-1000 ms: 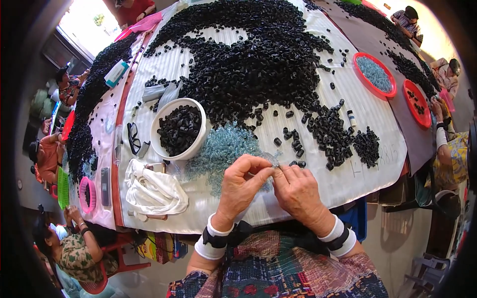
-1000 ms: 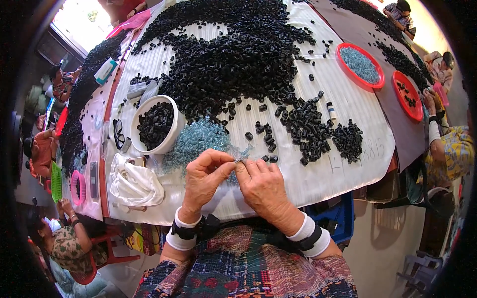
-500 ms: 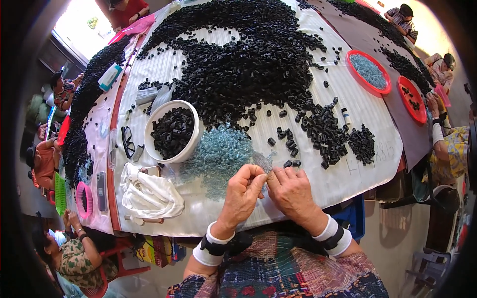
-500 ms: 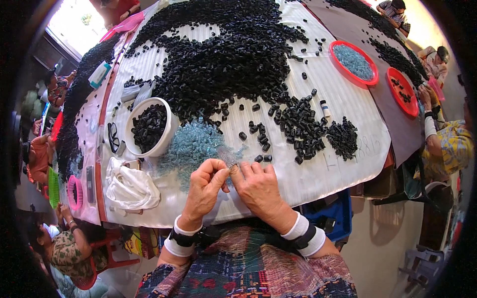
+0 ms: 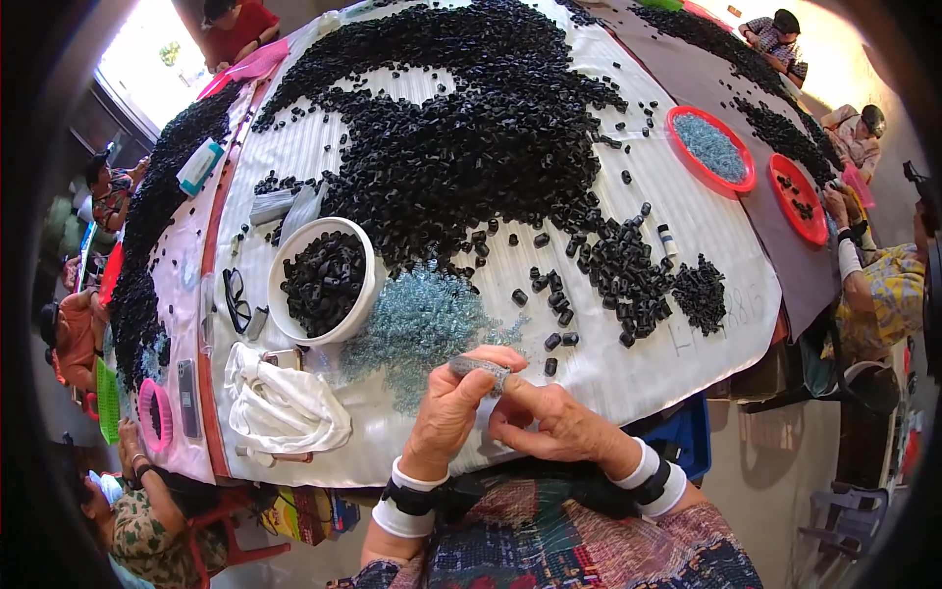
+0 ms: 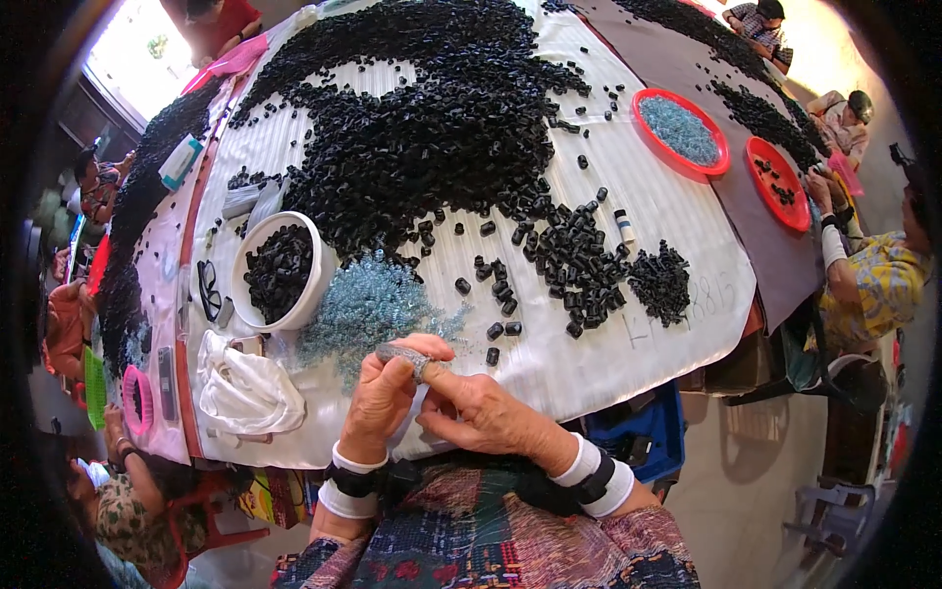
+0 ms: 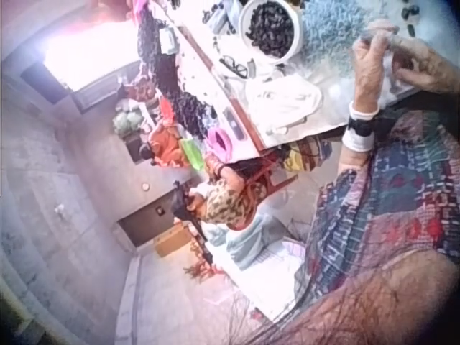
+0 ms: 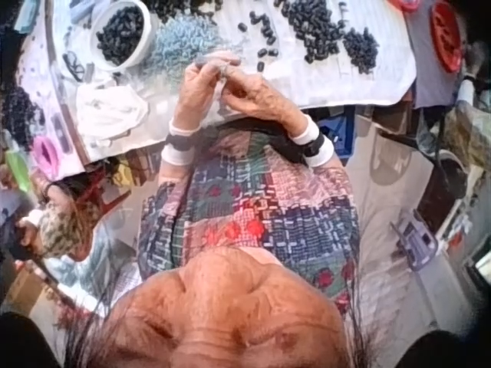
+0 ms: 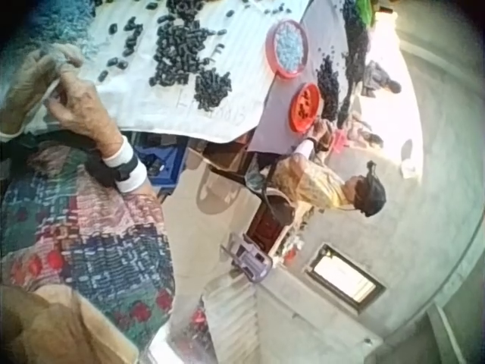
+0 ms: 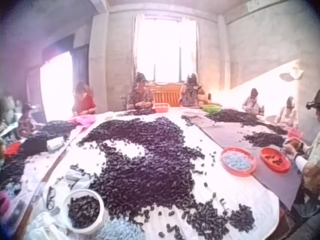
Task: Sort and check small shoe manufacturing components at a shared factory assembly table.
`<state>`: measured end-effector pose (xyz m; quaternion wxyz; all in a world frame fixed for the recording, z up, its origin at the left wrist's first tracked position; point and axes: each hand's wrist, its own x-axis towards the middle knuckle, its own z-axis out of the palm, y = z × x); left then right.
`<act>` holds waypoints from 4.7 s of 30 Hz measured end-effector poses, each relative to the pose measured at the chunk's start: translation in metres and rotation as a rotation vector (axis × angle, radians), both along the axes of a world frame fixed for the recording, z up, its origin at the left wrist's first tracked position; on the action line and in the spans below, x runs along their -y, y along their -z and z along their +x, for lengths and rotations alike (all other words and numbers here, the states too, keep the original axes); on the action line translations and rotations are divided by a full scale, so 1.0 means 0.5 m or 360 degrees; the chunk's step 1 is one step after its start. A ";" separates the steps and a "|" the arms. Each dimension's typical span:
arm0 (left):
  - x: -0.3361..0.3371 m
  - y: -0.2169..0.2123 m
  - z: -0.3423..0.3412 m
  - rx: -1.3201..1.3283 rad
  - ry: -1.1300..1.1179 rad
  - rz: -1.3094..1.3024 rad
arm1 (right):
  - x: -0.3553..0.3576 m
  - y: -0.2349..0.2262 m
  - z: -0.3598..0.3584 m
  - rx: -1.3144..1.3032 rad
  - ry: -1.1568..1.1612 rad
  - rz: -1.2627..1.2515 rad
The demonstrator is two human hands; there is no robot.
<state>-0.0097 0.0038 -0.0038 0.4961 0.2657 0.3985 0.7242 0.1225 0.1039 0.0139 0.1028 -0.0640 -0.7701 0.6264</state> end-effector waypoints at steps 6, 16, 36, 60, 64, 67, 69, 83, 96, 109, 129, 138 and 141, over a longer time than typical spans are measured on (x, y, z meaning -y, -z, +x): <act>0.012 -0.003 0.006 0.0169 0.0084 -0.0069 | 0.010 0.023 0.000 0.0077 -0.0155 -0.0145; 0.033 0.022 -0.010 0.0338 0.0128 -0.0103 | -0.128 0.021 -0.021 -0.0040 0.1009 0.0590; 0.054 0.038 0.001 0.0345 0.0173 -0.0351 | -0.160 0.046 -0.065 0.0265 0.0737 0.1859; 0.057 0.066 -0.016 0.0492 0.0359 -0.0206 | -0.154 0.062 -0.072 -0.0033 0.0798 0.1684; 0.059 0.072 -0.016 0.0489 0.0357 -0.0186 | -0.158 0.065 -0.110 -0.0095 0.0745 0.1934; 0.059 0.069 -0.015 0.0495 0.0338 -0.0201 | -0.151 0.061 -0.125 0.0128 0.0589 0.1945; 0.057 0.067 -0.013 0.0491 0.0323 -0.0207 | -0.159 0.072 -0.129 0.0142 0.0545 0.1979; 0.069 0.090 -0.016 0.0703 0.0142 0.0034 | 0.009 0.011 -0.052 -0.0535 0.0254 0.1554; 0.054 0.070 -0.014 0.0648 0.0184 -0.0077 | -0.118 0.034 -0.065 -0.0305 0.0663 0.1454; 0.063 0.068 -0.011 0.0508 0.0145 -0.0206 | -0.121 0.074 -0.109 0.0134 0.0490 0.1999; 0.047 0.051 0.028 0.0222 -0.0137 -0.0330 | -0.027 -0.004 -0.008 -0.0277 0.0381 0.0835; 0.032 0.040 0.051 -0.0109 -0.0205 -0.0408 | -0.019 0.010 0.019 -0.0173 0.0520 0.0845; 0.028 0.045 0.054 -0.0070 -0.0218 -0.0378 | -0.019 0.015 0.015 -0.0195 0.0602 0.0814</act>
